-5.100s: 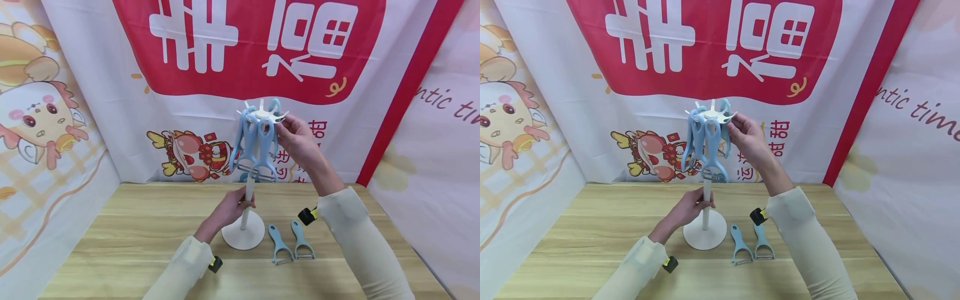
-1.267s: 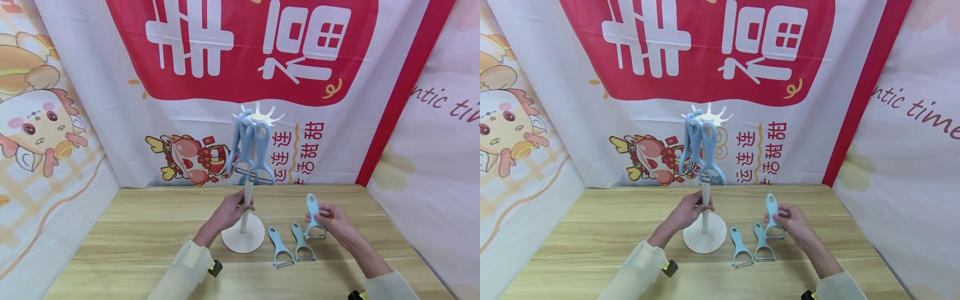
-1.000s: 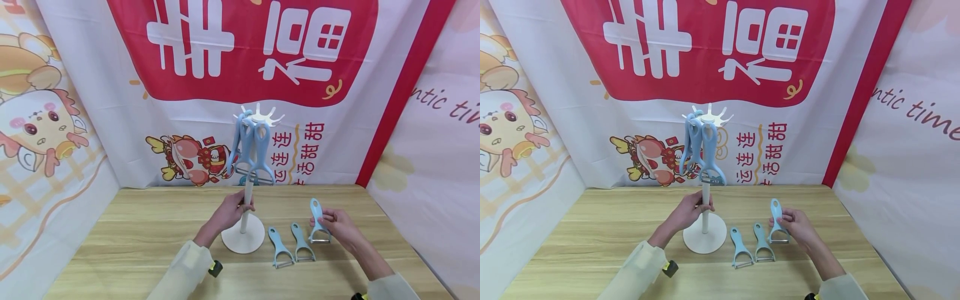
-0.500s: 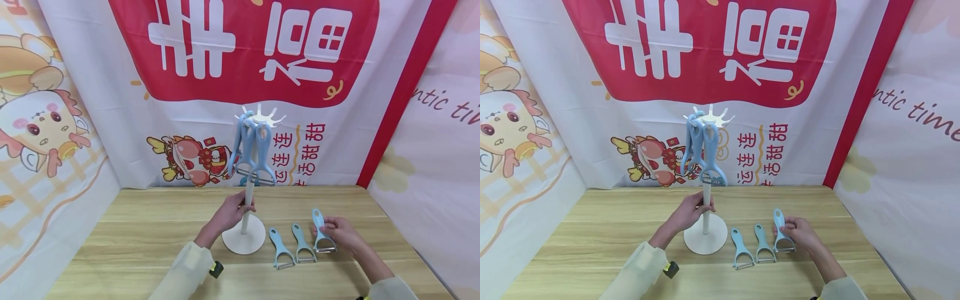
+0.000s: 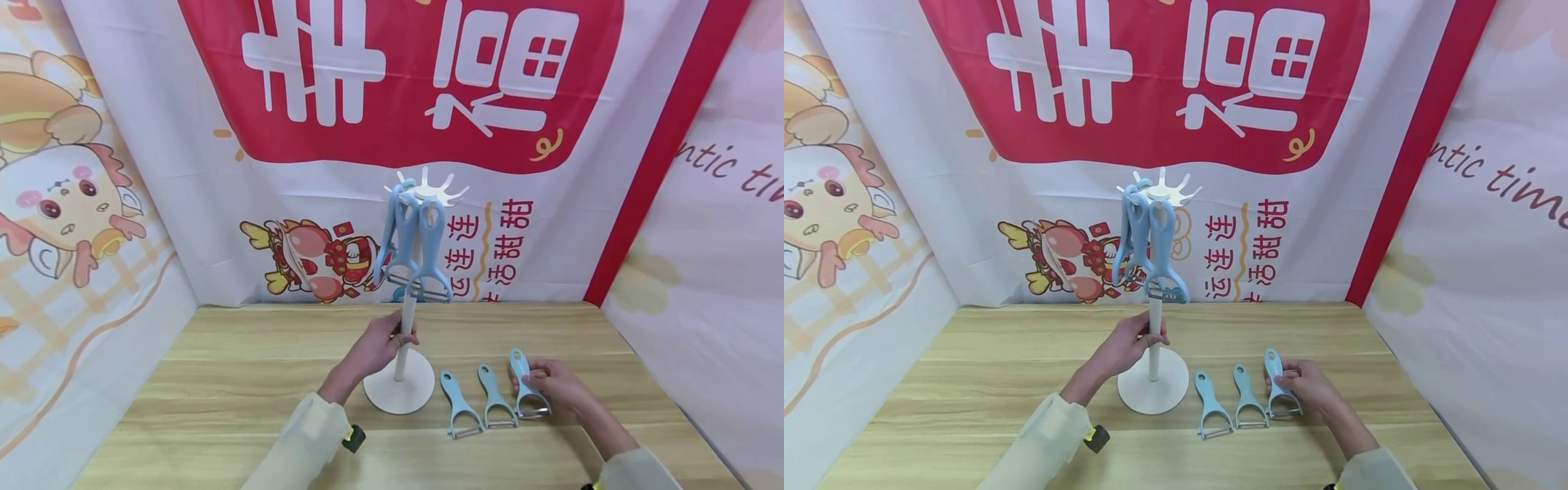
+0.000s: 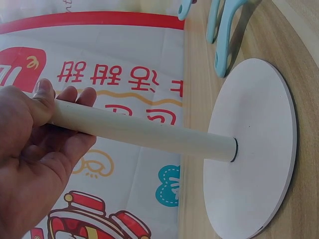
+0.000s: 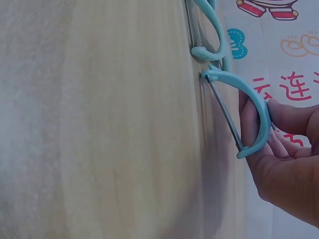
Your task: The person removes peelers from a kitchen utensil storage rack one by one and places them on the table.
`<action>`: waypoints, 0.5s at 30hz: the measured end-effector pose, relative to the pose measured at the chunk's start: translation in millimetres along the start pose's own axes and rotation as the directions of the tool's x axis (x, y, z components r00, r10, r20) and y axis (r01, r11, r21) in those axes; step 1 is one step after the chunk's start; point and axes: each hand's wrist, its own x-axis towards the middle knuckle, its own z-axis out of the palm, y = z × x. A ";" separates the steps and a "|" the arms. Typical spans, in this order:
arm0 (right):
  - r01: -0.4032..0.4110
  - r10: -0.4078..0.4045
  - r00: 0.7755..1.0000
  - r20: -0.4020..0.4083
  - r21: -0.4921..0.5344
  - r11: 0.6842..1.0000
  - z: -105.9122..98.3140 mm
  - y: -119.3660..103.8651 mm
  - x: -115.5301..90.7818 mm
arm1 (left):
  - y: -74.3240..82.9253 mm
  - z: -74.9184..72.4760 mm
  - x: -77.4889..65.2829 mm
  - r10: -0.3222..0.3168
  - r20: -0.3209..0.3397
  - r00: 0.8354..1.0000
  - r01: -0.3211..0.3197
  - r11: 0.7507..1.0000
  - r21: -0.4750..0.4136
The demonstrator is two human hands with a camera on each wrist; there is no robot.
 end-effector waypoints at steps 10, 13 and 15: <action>-0.098 0.055 0.979 -0.194 -0.222 0.970 5.7 -1.3 -2.0 | 1.8 -0.1 -0.3 0.002 0.001 1.000 -0.002 1.000 -0.004; -0.081 0.027 0.977 -0.209 -0.256 0.963 7.4 -1.3 -4.7 | 1.5 0.1 -0.9 0.006 -0.001 1.000 -0.006 1.000 -0.003; -0.059 0.002 0.979 -0.204 -0.275 0.960 7.8 -0.7 -6.3 | 1.5 0.2 -1.2 0.008 -0.005 1.000 -0.008 1.000 -0.003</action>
